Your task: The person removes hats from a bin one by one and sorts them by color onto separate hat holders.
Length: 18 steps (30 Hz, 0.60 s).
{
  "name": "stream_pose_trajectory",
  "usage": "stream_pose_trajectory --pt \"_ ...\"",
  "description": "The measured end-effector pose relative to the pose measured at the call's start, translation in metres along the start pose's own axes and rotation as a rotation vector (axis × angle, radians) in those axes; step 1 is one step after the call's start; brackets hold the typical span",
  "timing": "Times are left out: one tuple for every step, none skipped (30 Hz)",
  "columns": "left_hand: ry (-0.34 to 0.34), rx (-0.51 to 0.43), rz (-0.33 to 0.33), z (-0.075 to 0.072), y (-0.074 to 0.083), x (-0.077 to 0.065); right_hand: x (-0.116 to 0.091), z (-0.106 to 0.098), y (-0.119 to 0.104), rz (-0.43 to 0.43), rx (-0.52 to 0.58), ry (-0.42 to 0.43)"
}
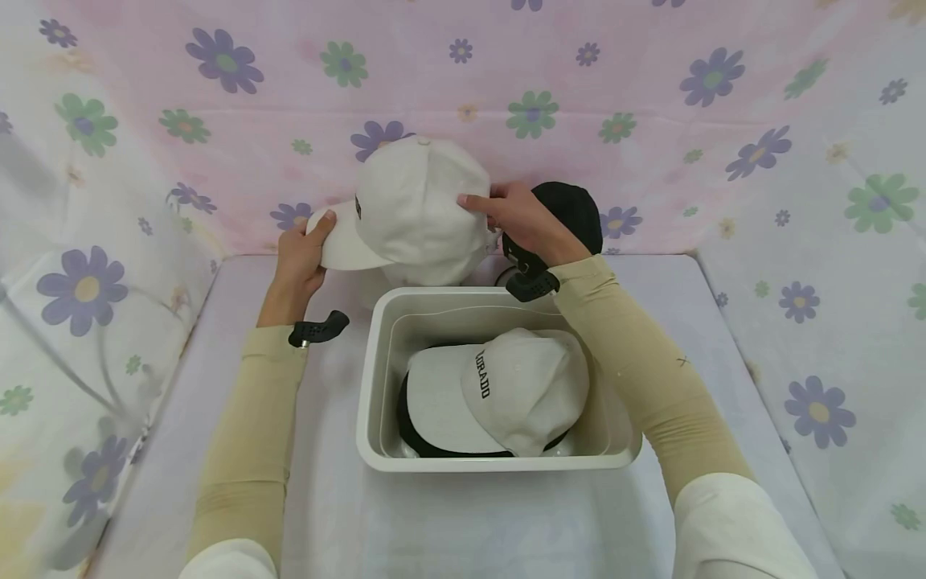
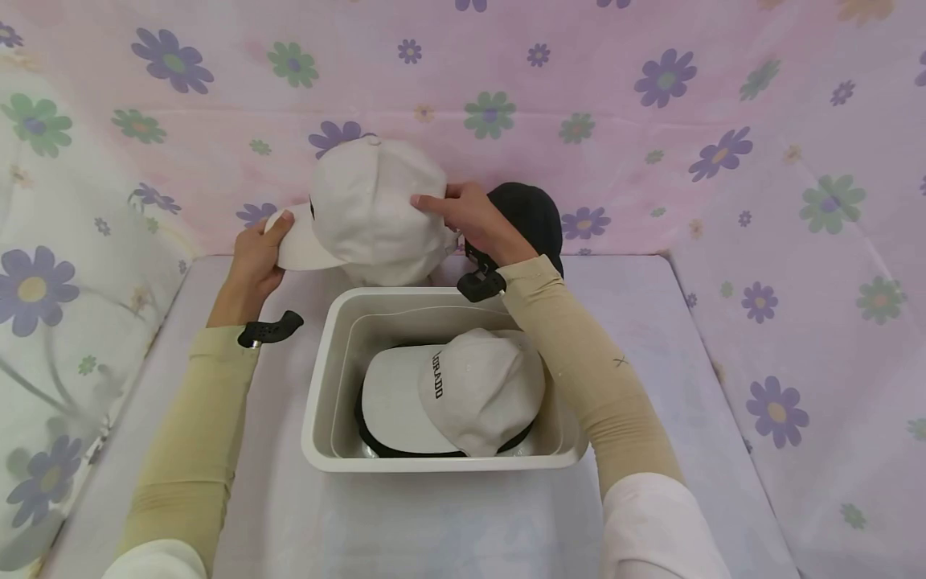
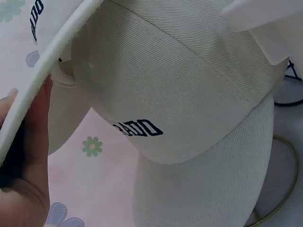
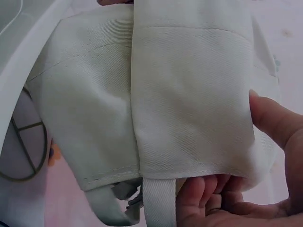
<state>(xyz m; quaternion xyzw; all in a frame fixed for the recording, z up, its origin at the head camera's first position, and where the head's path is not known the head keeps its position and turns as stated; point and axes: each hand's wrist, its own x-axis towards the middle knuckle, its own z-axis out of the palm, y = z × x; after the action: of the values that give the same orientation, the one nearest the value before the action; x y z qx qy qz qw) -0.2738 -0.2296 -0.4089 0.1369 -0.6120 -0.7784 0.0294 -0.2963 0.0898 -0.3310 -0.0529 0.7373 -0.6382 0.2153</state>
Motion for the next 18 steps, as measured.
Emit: stream_pose_trajectory --pt "0.000 -0.001 0.001 0.001 0.000 0.000 0.000 0.000 -0.001 -0.010 0.010 0.004" --pt "0.001 -0.003 0.000 0.001 0.000 0.001 0.000 -0.001 -0.001 -0.021 0.023 0.007" --pt "0.001 -0.008 -0.002 0.002 0.000 0.001 -0.001 -0.001 -0.002 -0.031 0.039 0.009" --pt "-0.002 -0.015 -0.005 0.002 0.000 0.002 -0.001 -0.001 -0.003 -0.036 0.058 0.008" --pt "-0.003 -0.024 -0.011 0.003 0.000 0.003 -0.001 0.000 -0.004 -0.035 0.071 0.006" --pt "-0.003 -0.023 -0.019 0.004 -0.001 0.004 0.000 0.000 -0.005 -0.029 0.079 0.004" --pt "-0.005 -0.017 -0.027 0.005 -0.001 0.005 0.000 0.000 -0.005 -0.018 0.084 0.000" --pt "-0.006 -0.018 -0.041 0.006 -0.002 0.006 0.001 0.000 -0.005 0.002 0.081 -0.004" --pt "-0.009 -0.015 -0.055 0.007 -0.003 0.007 0.002 0.001 -0.004 0.026 0.074 -0.011" --pt "-0.007 -0.010 -0.072 0.007 -0.005 0.008 0.004 0.001 -0.003 0.050 0.062 -0.016" --pt "-0.001 -0.006 -0.089 0.008 -0.007 0.009 0.005 0.002 -0.002 0.070 0.052 -0.021" --pt "0.002 -0.011 -0.108 0.009 -0.008 0.009 0.006 0.002 -0.001 0.085 0.043 -0.024" --pt "0.007 -0.025 -0.125 0.009 -0.010 0.010 0.007 0.003 0.000 0.096 0.034 -0.025" --pt "0.012 -0.037 -0.142 0.009 -0.012 0.010 0.007 0.004 0.001 0.103 0.028 -0.025" --pt "0.017 -0.041 -0.154 0.009 -0.015 0.011 0.008 0.005 0.002 0.105 0.025 -0.022" --pt "0.023 -0.042 -0.168 0.008 -0.017 0.011 0.008 0.006 0.002 0.106 0.022 -0.016" --pt "0.027 -0.038 -0.180 0.008 -0.020 0.011 0.008 0.006 0.003 0.108 0.018 -0.012" --pt "0.026 -0.028 -0.190 0.007 -0.023 0.011 0.008 0.007 0.003 0.114 0.014 -0.007"
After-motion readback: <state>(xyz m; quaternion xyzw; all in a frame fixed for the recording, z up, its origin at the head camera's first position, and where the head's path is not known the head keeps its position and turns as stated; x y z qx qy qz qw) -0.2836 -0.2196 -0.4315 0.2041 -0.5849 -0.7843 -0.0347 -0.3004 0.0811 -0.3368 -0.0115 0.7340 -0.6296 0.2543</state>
